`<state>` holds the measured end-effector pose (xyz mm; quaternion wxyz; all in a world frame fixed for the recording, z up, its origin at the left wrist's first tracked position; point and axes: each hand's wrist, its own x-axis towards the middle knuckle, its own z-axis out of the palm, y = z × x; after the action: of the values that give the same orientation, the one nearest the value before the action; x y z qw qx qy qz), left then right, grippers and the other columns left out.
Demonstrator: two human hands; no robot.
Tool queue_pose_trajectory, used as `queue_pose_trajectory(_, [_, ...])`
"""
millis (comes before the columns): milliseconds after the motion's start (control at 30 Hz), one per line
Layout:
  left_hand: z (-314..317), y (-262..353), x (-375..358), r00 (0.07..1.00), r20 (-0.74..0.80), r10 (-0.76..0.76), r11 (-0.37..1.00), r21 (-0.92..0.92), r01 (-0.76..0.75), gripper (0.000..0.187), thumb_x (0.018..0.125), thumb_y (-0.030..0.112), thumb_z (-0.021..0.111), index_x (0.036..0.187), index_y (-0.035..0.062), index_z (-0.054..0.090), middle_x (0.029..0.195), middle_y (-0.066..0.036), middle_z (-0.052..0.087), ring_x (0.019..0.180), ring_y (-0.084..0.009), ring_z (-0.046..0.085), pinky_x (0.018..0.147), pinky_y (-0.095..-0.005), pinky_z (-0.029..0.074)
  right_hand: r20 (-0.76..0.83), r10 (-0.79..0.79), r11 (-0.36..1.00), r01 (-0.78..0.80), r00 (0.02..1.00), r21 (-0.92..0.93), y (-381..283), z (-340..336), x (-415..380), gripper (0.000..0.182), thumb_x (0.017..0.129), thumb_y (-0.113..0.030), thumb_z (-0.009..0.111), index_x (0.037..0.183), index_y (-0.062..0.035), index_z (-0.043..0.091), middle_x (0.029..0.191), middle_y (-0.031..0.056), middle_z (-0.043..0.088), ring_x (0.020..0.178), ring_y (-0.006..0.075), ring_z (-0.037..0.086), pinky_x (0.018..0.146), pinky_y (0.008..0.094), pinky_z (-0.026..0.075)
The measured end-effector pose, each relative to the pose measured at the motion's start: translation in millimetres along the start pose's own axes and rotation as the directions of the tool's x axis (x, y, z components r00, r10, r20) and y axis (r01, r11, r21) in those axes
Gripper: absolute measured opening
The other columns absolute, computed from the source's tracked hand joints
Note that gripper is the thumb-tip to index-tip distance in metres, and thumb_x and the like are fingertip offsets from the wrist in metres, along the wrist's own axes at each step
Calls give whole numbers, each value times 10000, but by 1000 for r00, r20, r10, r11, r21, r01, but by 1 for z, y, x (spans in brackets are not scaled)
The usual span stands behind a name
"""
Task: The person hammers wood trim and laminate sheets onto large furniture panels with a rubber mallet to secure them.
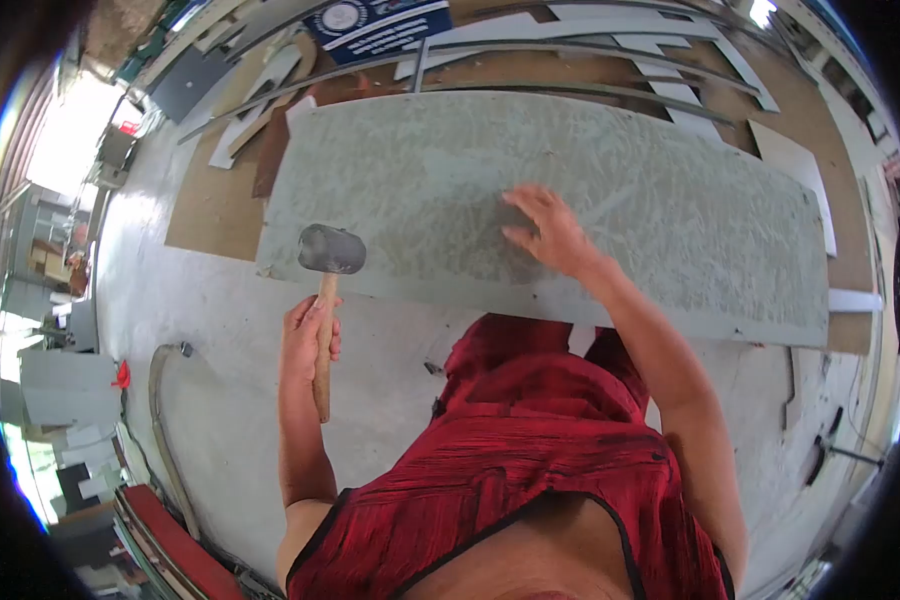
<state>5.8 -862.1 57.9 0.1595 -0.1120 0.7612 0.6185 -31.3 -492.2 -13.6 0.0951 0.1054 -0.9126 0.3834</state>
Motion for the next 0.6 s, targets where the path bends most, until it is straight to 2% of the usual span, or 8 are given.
queue_pose_trajectory(33, [6, 5, -3, 999, 41, 16, 1000, -1, -16, 317, 907, 315, 517, 1000, 22, 592, 606, -19, 515, 436, -89, 494, 372, -231, 399, -7, 49, 996, -48, 999, 70, 4, -7, 1, 469, 802, -264, 644, 1209, -61, 529, 1304, 141, 442, 1231, 308, 384, 1026, 397, 319])
queue_pose_trajectory(133, [33, 15, -11, 990, 144, -13, 997, 80, 2, 308, 904, 306, 524, 1002, 23, 597, 602, -16, 512, 441, -82, 490, 382, -227, 402, -167, 96, 992, -108, 981, -64, 31, -34, 4, 484, 815, -296, 630, 1228, -71, 517, 1311, 129, 438, 1238, 303, 379, 1027, 402, 315])
queue_pose_trajectory(233, [55, 12, -15, 964, 262, -47, 997, 72, 30, 306, 906, 298, 527, 996, 14, 601, 615, -17, 517, 448, -79, 484, 394, -228, 400, -228, 195, 928, -255, 954, -272, 54, -50, -3, 516, 821, -325, 618, 1252, -70, 496, 1321, 123, 430, 1241, 297, 375, 1038, 401, 297])
queue_pose_trajectory(333, [73, 2, -16, 937, 331, -112, 993, 83, 89, 305, 909, 290, 530, 999, 8, 603, 631, -21, 523, 452, -83, 481, 405, -231, 398, -189, 167, 907, -226, 968, -355, 66, -52, -14, 538, 833, -341, 600, 1273, -58, 475, 1345, 123, 410, 1266, 289, 349, 1059, 398, 265])
queue_pose_trajectory(433, [80, -1, -14, 924, 354, -144, 975, 212, 71, 300, 912, 291, 528, 997, 14, 605, 642, -25, 527, 455, -86, 479, 417, -235, 398, -210, 154, 907, -223, 965, -357, 69, -47, -17, 541, 842, -332, 593, 1284, -46, 466, 1367, 120, 392, 1292, 280, 318, 1074, 390, 240])
queue_pose_trajectory(533, [82, 4, -17, 897, 429, -105, 986, 161, 38, 297, 914, 296, 526, 998, 23, 606, 641, -26, 525, 459, -89, 484, 423, -238, 403, -186, 162, 909, -220, 969, -354, 68, -50, -18, 532, 853, -327, 582, 1289, -47, 463, 1382, 116, 379, 1305, 273, 302, 1080, 392, 228])
queue_pose_trajectory(600, [87, 5, -19, 883, 445, -146, 986, 133, 97, 295, 917, 298, 521, 999, 28, 607, 642, -26, 526, 460, -89, 486, 425, -240, 405, -199, 153, 911, -216, 968, -350, 69, -48, -18, 529, 854, -330, 579, 1288, -48, 466, 1381, 117, 380, 1303, 274, 305, 1081, 396, 224])
